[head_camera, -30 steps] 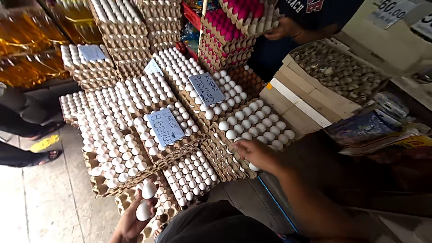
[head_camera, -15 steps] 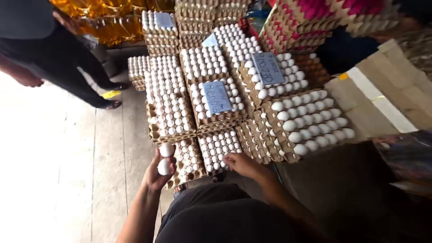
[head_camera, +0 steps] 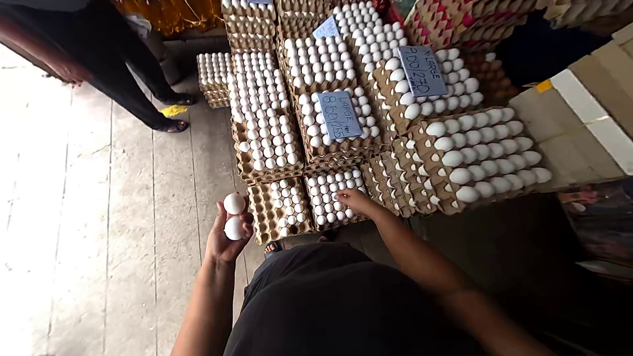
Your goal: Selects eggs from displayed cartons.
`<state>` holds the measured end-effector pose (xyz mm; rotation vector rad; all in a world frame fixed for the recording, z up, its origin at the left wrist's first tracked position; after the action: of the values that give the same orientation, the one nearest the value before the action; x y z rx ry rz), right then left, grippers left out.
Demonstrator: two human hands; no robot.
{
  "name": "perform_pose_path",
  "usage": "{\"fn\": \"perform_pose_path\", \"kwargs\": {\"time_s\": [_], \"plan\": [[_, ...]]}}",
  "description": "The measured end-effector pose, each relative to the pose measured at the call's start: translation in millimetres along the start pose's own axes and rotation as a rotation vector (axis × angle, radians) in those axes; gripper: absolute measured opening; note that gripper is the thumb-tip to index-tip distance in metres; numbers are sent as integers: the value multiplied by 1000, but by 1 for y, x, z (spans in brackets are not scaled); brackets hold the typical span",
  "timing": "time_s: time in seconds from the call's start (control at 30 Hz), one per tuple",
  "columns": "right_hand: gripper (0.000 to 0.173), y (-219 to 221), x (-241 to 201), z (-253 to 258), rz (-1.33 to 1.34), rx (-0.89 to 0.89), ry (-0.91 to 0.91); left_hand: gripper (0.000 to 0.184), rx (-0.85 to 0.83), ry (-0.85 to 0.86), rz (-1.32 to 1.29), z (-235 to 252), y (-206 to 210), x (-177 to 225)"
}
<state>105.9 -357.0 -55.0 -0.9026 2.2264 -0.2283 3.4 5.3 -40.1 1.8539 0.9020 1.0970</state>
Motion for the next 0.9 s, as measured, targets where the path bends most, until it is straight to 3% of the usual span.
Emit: {"fn": "perform_pose_path", "kwargs": {"time_s": [0.1,0.2,0.37,0.53,0.6,0.73,0.8,0.9], "plan": [[44,-12,3,31,102,105,55,64,116,35,35,-10,1,0],[42,-14,-21,40,243,132,-21,63,246,81,56,-24,7,-3],[38,35,-53,19,662,-159,-1,62,292,80,-19,-35,-1,-10],[36,61,-22,-5,543,-379,76,60,289,88,54,-40,5,-11],[33,51,-8,-10,725,-345,118,56,276,100,90,-42,7,-9],[30,19,17,-20,1355,-279,198,47,267,94,149,-45,12,-8],[39,2,24,-28,1559,-302,139,45,223,89,166,-44,16,-7],[41,-24,27,-43,1654,-279,-40,45,174,60,197,-42,20,-7]]}}
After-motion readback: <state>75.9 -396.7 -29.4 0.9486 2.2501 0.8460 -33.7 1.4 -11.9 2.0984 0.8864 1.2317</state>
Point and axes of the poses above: each hand's wrist, its own z-axis towards the middle knuckle, its own y-axis out of the palm, x = y × z, the point moved 3 cm from there along z, towards the middle knuckle, and after that the axes turned 15 degrees about z, right-handed, at the moved point
